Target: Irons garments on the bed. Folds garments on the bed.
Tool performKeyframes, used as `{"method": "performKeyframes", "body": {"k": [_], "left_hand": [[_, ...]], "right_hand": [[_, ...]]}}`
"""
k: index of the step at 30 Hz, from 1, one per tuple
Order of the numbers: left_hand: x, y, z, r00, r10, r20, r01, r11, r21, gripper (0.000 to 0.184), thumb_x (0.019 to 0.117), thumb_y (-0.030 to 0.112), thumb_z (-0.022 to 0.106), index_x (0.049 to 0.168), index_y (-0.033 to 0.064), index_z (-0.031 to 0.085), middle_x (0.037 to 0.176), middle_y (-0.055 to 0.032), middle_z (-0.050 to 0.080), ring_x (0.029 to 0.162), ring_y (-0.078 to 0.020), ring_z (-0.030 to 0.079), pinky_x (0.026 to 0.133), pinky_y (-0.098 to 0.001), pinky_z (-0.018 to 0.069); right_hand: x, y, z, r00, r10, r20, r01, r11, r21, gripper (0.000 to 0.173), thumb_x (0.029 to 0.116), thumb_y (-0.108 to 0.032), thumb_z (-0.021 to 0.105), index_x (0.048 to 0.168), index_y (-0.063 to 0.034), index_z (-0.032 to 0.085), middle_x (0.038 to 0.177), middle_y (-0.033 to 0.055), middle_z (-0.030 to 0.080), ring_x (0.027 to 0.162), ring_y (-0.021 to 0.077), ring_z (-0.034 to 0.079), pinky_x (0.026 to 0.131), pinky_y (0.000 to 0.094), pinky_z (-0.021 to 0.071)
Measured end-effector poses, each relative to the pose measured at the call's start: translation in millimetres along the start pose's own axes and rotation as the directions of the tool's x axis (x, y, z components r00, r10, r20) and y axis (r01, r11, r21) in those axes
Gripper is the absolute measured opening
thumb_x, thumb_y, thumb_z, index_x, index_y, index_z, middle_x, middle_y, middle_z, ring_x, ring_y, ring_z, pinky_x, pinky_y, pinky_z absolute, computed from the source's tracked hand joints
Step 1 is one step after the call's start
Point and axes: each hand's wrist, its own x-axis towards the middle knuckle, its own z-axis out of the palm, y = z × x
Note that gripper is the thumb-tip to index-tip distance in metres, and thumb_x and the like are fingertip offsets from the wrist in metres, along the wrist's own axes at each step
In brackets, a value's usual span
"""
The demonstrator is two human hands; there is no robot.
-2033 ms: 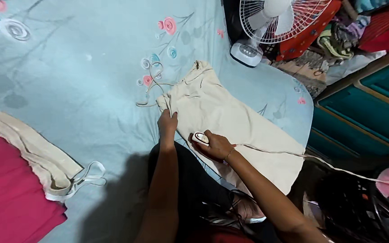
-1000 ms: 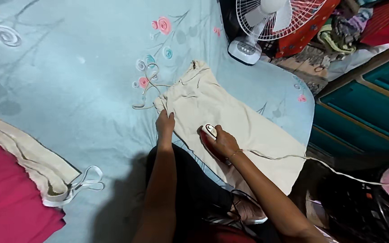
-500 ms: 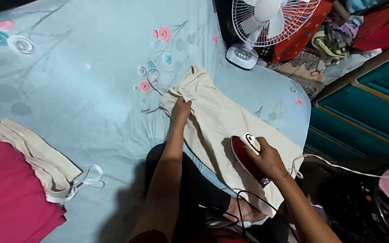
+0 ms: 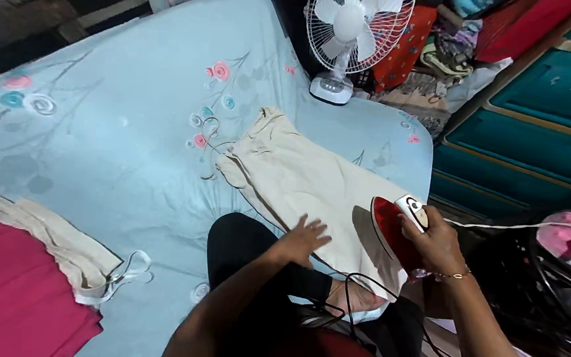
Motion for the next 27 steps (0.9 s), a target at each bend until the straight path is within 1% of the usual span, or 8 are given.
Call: {"method": "performKeyframes", "body": {"k": [4, 7, 11, 15, 19, 23, 25, 27], "left_hand": [[20, 25, 20, 0.997, 0.080, -0.005, -0.079, 0.992, 0.098, 0.044, 0.0937, -0.003, 0.065, 0.137, 0.0015, 0.062, 0.151, -0.0263, 0.051, 0.146, -0.0467, 0.041, 0.117, -0.0691, 0.0300], [36, 42, 16, 0.993, 0.117, -0.017, -0.111, 0.973, 0.202, 0.023, 0.1019, -0.004, 0.050, 0.119, -0.0075, 0.066, 0.126, -0.0291, 0.065, 0.124, -0.0467, 0.061, 0.106, -0.0628, 0.0449], [55, 62, 19, 0.984, 0.151, 0.092, -0.170, 0.952, 0.253, 0.025, 0.1043, -0.002, 0.045, 0.113, -0.0105, 0.066, 0.119, -0.0289, 0.066, 0.117, -0.0450, 0.063, 0.097, -0.0582, 0.0501], [65, 77, -8, 0.996, 0.094, -0.003, -0.093, 0.991, 0.100, 0.023, 0.1029, 0.002, 0.052, 0.117, -0.0080, 0.067, 0.113, -0.0290, 0.070, 0.110, -0.0463, 0.068, 0.092, -0.0613, 0.0521], [56, 85, -110, 0.958, -0.209, -0.197, 0.182, 0.973, -0.144, 0.036, 0.1076, 0.007, 0.045, 0.139, -0.0002, 0.062, 0.126, -0.0277, 0.068, 0.122, -0.0444, 0.064, 0.105, -0.0596, 0.0470], [23, -2, -186, 0.665, -0.316, -0.677, 0.160, 0.946, -0.283, 0.033, 0.1082, 0.009, 0.047, 0.131, -0.0055, 0.066, 0.121, -0.0296, 0.070, 0.118, -0.0447, 0.066, 0.106, -0.0595, 0.0473], [-21, -60, -232, 0.406, -0.482, -0.776, 0.108, 0.869, -0.483, 0.035, 0.1086, 0.009, 0.045, 0.130, -0.0133, 0.060, 0.125, -0.0324, 0.065, 0.119, -0.0398, 0.065, 0.107, -0.0523, 0.0477], [-79, -123, -250, 0.131, -0.708, -0.694, 0.011, 0.701, -0.713, 0.041, 0.1097, 0.015, 0.042, 0.140, -0.0107, 0.049, 0.131, -0.0274, 0.062, 0.110, -0.0285, 0.067, 0.094, -0.0430, 0.0563]], "right_hand": [[-16, 16, -26, 0.990, 0.089, -0.111, -0.086, 0.996, 0.032, 0.049, 0.0992, -0.032, 0.064, 0.127, 0.0079, 0.058, 0.098, 0.0280, 0.068, 0.084, 0.0392, 0.068, 0.077, 0.0606, 0.0523], [-28, 27, -40, 0.976, 0.129, -0.173, -0.118, 0.990, 0.072, 0.046, 0.1003, -0.028, 0.064, 0.126, 0.0098, 0.058, 0.099, 0.0290, 0.067, 0.085, 0.0370, 0.067, 0.079, 0.0576, 0.0519], [-41, 45, -52, 0.954, 0.154, -0.257, -0.130, 0.986, 0.106, 0.047, 0.0985, -0.029, 0.064, 0.124, 0.0103, 0.059, 0.098, 0.0284, 0.066, 0.081, 0.0348, 0.065, 0.075, 0.0570, 0.0513], [-52, 56, -65, 0.931, 0.186, -0.315, -0.150, 0.979, 0.135, 0.047, 0.0989, -0.029, 0.063, 0.124, 0.0110, 0.058, 0.094, 0.0244, 0.065, 0.075, 0.0268, 0.062, 0.072, 0.0500, 0.0513], [-59, 61, -78, 0.907, 0.209, -0.366, -0.175, 0.977, 0.125, 0.051, 0.0991, -0.030, 0.063, 0.124, 0.0134, 0.056, 0.098, 0.0285, 0.065, 0.078, 0.0305, 0.062, 0.075, 0.0539, 0.0510], [-57, 60, -84, 0.890, 0.221, -0.399, -0.182, 0.974, 0.134, 0.050, 0.0989, -0.028, 0.062, 0.124, 0.0153, 0.055, 0.099, 0.0297, 0.064, 0.081, 0.0290, 0.059, 0.078, 0.0509, 0.0492], [-52, 56, -81, 0.892, 0.221, -0.394, -0.184, 0.974, 0.130, 0.051, 0.0992, -0.028, 0.062, 0.125, 0.0153, 0.055, 0.101, 0.0305, 0.064, 0.082, 0.0295, 0.060, 0.079, 0.0510, 0.0497], [-48, 51, -73, 0.908, 0.202, -0.367, -0.174, 0.979, 0.109, 0.051, 0.0987, -0.029, 0.063, 0.125, 0.0143, 0.056, 0.100, 0.0294, 0.064, 0.080, 0.0282, 0.061, 0.077, 0.0500, 0.0509]]}}
